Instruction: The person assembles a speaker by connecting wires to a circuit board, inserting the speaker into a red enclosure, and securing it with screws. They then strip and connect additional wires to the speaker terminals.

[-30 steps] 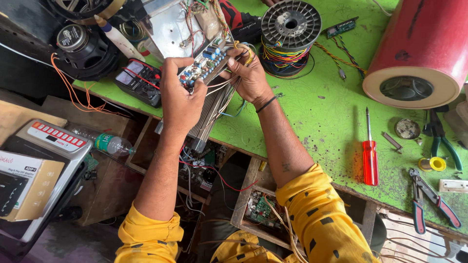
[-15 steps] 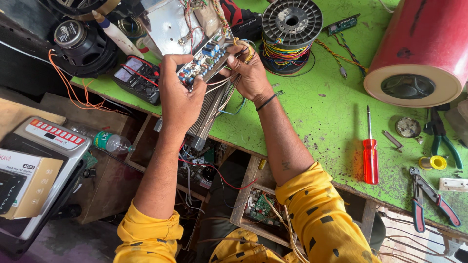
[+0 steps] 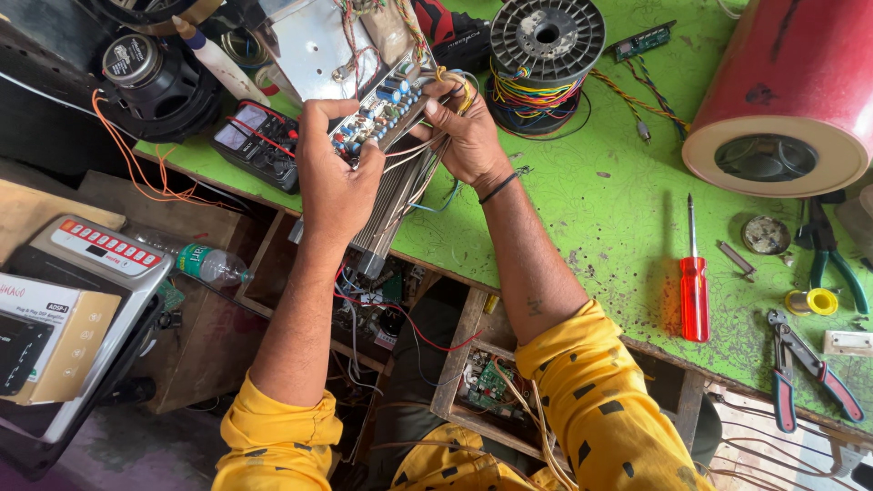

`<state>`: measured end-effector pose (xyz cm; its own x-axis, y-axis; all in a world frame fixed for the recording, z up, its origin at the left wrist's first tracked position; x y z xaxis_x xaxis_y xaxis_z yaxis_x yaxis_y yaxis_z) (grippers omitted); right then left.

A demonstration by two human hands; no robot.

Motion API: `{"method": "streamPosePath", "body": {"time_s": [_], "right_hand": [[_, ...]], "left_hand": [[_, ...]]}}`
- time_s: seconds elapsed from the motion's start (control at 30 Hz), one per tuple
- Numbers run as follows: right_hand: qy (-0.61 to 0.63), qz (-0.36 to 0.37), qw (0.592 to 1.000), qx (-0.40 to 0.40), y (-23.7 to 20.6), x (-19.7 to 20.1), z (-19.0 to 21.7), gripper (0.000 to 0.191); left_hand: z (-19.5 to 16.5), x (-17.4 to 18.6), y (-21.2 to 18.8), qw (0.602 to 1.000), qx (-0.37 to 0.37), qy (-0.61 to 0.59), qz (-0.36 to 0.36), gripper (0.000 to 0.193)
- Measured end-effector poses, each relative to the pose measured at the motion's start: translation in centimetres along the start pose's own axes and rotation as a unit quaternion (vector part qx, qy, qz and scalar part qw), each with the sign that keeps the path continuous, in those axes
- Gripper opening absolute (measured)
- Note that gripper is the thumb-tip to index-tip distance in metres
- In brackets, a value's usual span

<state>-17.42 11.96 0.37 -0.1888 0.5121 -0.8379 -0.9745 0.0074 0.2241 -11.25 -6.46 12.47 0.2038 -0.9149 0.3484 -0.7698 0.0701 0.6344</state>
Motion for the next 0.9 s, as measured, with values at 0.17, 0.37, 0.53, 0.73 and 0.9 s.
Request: {"method": "streamPosePath", "body": {"time_s": [0.17,0.37,0.53,0.73,0.9], "right_hand": [[0.006,-0.002,1.000,-0.001,0.1,0.5,-0.1,0.017],[-0.022,-0.017,1.000,0.004,0.3,0.9,-0.4,0.017],[-0.063,0.036,0.997,-0.002,0.0,0.1,1.0,0.040],[-0.037,-0.003,0.998,0.041,0.5,0.0,3.5,0.092],[-0.012,0.058,0.998,0.014,0.7,-0.3,3.0,0.094]], "left_hand": [[0.0,0.1,0.0,1.000,-0.029,-0.004,-0.003,0.036],[1.4,-0.2,0.0,0.999,-0.012,-0.004,-0.034,0.034],[4.4,0.3,2.2,0.975,0.109,-0.192,-0.021,0.029],[9.5,2.6,5.0,0.819,0.340,-0.456,-0.073,0.022],[11.6,2.4,8.7,0.851,0.361,-0.380,-0.031,0.021]]}}
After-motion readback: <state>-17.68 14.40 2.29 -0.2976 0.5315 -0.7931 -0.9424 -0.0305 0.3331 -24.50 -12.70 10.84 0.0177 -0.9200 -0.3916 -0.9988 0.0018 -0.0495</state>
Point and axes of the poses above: each hand's wrist, its own y-axis towards the middle knuckle, its own x-axis out of the back of the hand, z = x × y, the point moved 3 cm from there along y, towards the middle knuckle, and after that the axes turned 9 degrees about -z, right-handed, at the moved point
